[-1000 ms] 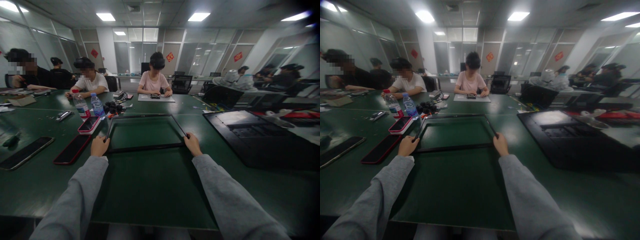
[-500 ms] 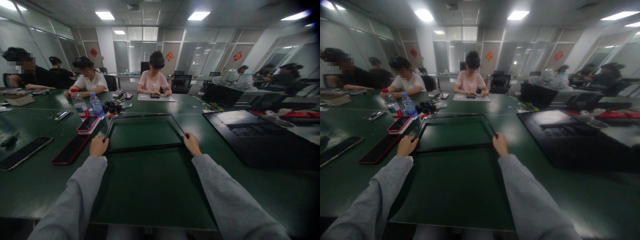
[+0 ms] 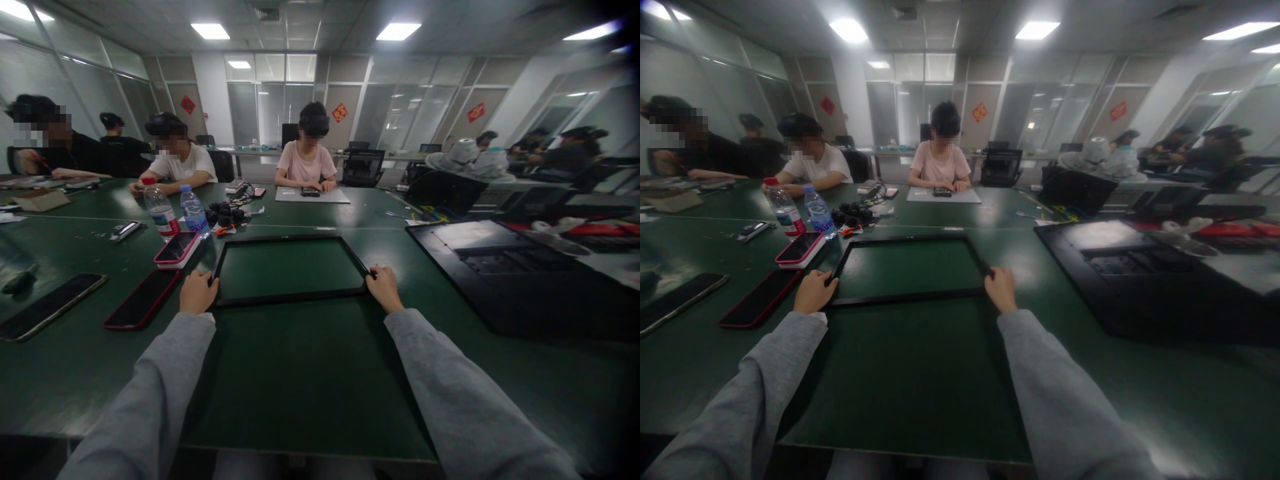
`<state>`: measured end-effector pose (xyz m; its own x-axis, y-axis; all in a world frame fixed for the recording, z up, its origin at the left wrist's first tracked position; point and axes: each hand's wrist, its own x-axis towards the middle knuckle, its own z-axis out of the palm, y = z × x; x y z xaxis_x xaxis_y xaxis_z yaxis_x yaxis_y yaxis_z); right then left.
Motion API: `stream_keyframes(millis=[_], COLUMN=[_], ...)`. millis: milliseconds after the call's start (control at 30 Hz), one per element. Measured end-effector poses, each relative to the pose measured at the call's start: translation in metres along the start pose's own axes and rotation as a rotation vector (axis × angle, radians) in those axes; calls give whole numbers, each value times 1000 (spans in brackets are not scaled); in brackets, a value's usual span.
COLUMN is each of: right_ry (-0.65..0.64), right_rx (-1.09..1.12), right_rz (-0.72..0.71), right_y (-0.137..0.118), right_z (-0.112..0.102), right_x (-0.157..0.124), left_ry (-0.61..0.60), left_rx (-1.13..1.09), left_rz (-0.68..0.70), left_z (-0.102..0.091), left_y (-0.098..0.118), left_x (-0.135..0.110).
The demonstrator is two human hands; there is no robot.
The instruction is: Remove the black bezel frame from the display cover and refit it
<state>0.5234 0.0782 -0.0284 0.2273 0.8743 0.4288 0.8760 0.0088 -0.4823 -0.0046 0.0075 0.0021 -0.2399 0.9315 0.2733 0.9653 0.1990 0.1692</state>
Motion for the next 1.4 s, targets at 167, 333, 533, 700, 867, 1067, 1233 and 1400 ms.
stream_keyframes(millis=[167,333,533,700,867,1067,1233,1400], right_ry=[17,14,19,6,2,-32,-23,31], right_rx=[-35,-71,-62,-86,-124,-165,-147,-80], right_rz=[-32,-28,-29,-43,-52,-74,-66,-66], right_y=[3,2,0,-1,-3,-3,-2,-3], right_z=[3,3,2,1,-1,-2,0,0], right_x=[1,0,-1,-2,-3,-3,-3,-2], left_ry=[-11,-10,14,40,40,23,60,172], left_rx=[47,61,39,33,29,46,-33,-182], left_rz=[11,25,31,33,44,31,-9,-37], left_z=[0,1,6,6,5,5,4,-3], left_y=[0,-2,-5,-5,-4,-2,2,8], left_x=[0,2,3,2,3,2,0,-3])
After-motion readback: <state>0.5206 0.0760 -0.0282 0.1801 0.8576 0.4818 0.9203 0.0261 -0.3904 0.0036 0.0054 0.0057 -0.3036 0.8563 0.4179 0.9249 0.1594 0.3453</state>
